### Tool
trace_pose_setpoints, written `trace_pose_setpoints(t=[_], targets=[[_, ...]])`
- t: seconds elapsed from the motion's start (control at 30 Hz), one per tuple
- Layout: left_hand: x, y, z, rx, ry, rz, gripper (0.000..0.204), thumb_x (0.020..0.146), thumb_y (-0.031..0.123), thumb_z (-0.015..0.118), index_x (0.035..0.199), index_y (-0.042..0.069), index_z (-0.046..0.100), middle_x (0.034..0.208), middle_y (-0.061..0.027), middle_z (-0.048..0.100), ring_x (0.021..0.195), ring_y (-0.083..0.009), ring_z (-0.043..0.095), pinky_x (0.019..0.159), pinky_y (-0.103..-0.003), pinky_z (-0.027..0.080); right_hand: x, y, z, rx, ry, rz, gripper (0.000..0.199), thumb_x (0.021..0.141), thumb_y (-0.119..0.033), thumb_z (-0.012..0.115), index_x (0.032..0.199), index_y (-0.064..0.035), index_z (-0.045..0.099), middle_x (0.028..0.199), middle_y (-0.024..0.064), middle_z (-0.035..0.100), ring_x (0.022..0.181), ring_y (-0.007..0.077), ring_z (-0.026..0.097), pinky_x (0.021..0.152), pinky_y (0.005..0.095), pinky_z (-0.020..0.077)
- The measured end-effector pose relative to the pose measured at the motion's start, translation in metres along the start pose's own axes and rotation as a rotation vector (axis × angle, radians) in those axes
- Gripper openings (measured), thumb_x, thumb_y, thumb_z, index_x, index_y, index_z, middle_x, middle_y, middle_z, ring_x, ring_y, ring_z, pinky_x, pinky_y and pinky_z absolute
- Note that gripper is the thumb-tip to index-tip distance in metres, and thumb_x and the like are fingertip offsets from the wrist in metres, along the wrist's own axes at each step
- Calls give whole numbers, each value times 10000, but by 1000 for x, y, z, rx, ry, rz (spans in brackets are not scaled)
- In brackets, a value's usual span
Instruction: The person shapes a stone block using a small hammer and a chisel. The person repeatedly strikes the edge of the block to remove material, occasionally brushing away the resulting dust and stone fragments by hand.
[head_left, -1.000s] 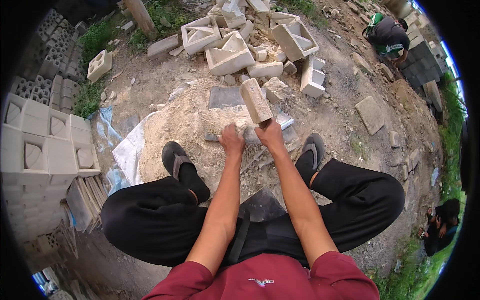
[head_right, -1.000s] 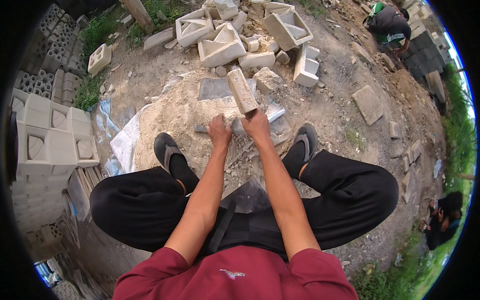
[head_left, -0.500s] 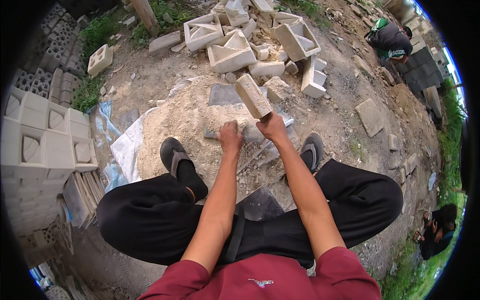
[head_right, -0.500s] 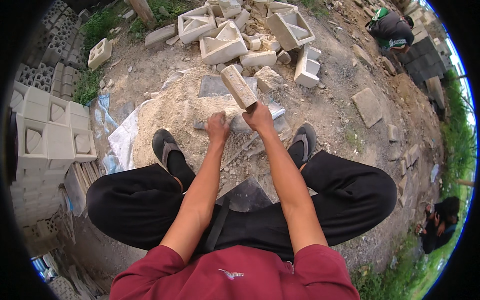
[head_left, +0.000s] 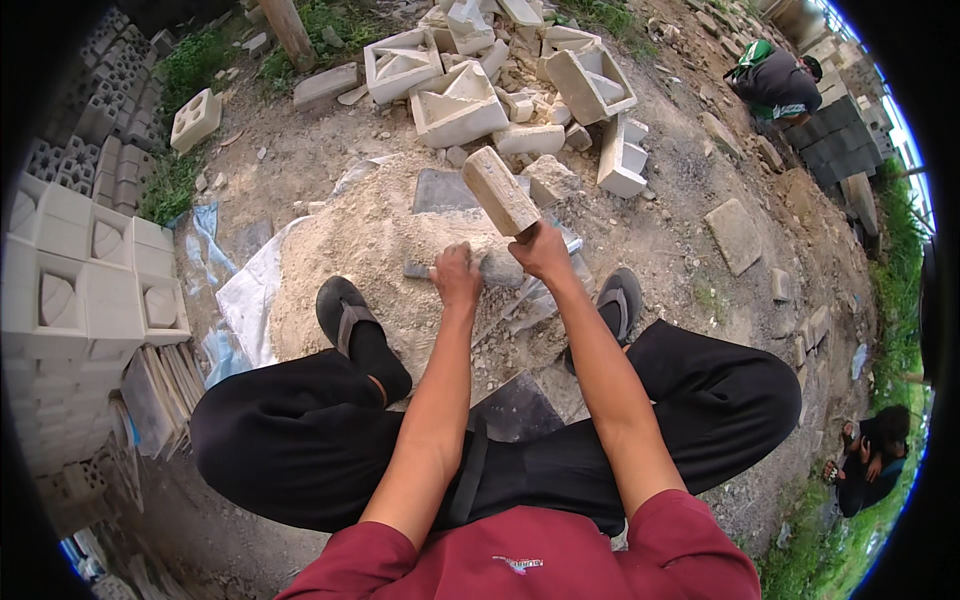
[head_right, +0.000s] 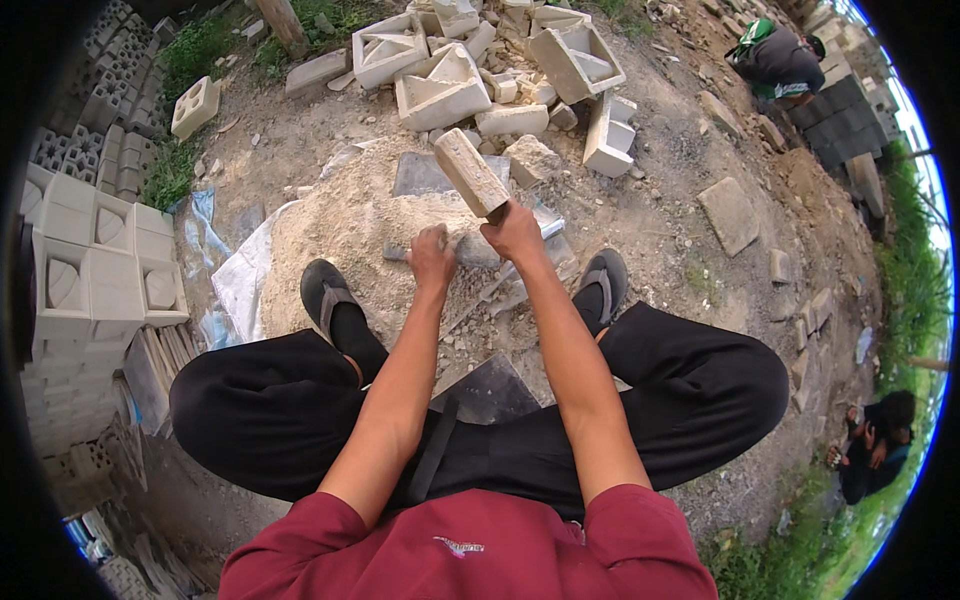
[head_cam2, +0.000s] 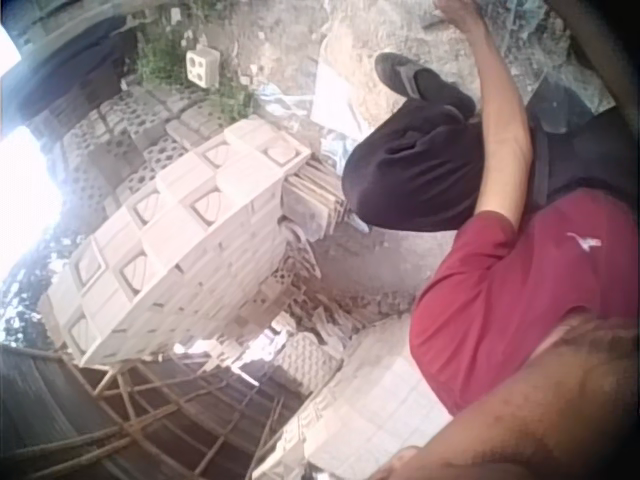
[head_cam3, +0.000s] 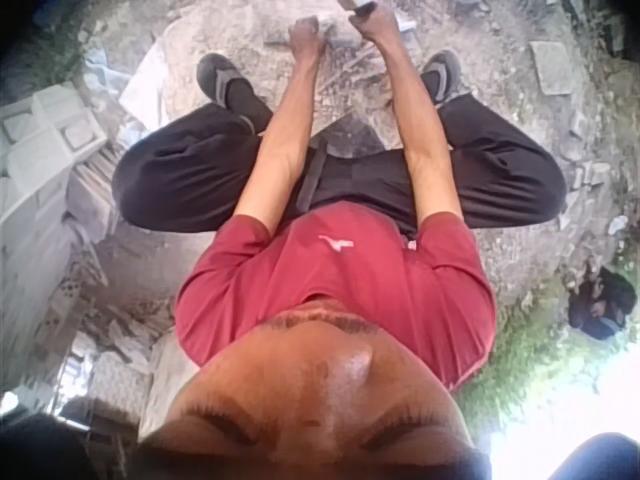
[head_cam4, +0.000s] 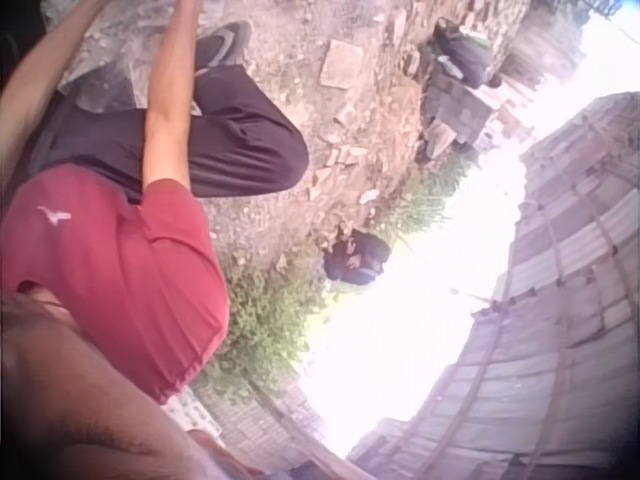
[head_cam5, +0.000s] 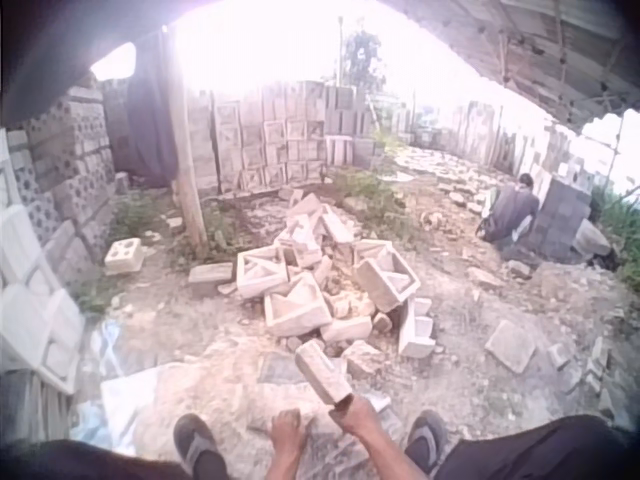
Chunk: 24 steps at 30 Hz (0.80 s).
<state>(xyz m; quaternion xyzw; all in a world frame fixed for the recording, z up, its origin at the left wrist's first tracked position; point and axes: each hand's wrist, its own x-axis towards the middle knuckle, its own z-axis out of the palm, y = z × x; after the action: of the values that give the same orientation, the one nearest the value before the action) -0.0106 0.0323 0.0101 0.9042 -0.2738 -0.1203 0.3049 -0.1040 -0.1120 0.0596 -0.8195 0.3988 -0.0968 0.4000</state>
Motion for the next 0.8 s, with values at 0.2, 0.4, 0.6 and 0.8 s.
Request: trace_pose_setpoints(t=[0.2, 0.4, 0.6, 0.8], targets=[[1, 0, 2, 40, 19, 8, 390, 783, 158, 663, 1169, 132, 620, 1172, -57, 595, 1130, -279, 517, 949, -499, 382, -11, 24, 19, -232, -58, 34, 466, 688, -261, 697, 1058, 6, 601, 952, 262, 664, 935, 429, 634, 822, 470, 521], [-1, -6, -4, 27, 42, 18, 398, 772, 131, 653, 1168, 136, 620, 1177, -55, 596, 1134, -272, 516, 946, -486, 387, 1, -16, 1, -157, -69, 38, 451, 677, -245, 720, 1026, 11, 593, 991, 257, 662, 929, 425, 640, 830, 472, 517], [0, 8, -4, 49, 10, 18, 389, 785, 142, 652, 1173, 142, 622, 1173, -50, 598, 1128, -269, 518, 946, -482, 387, -12, 12, 19, -309, -31, 140, 362, 695, -226, 678, 940, 35, 622, 936, 264, 668, 924, 424, 637, 819, 469, 521], [0, -5, -6, 74, 7, -17, 372, 802, 164, 653, 1172, 136, 622, 1159, -44, 601, 1128, -267, 518, 951, -482, 385, 5, -21, 0, -226, -96, 75, 387, 697, -210, 671, 994, 33, 621, 947, 273, 662, 941, 422, 635, 821, 471, 520]])
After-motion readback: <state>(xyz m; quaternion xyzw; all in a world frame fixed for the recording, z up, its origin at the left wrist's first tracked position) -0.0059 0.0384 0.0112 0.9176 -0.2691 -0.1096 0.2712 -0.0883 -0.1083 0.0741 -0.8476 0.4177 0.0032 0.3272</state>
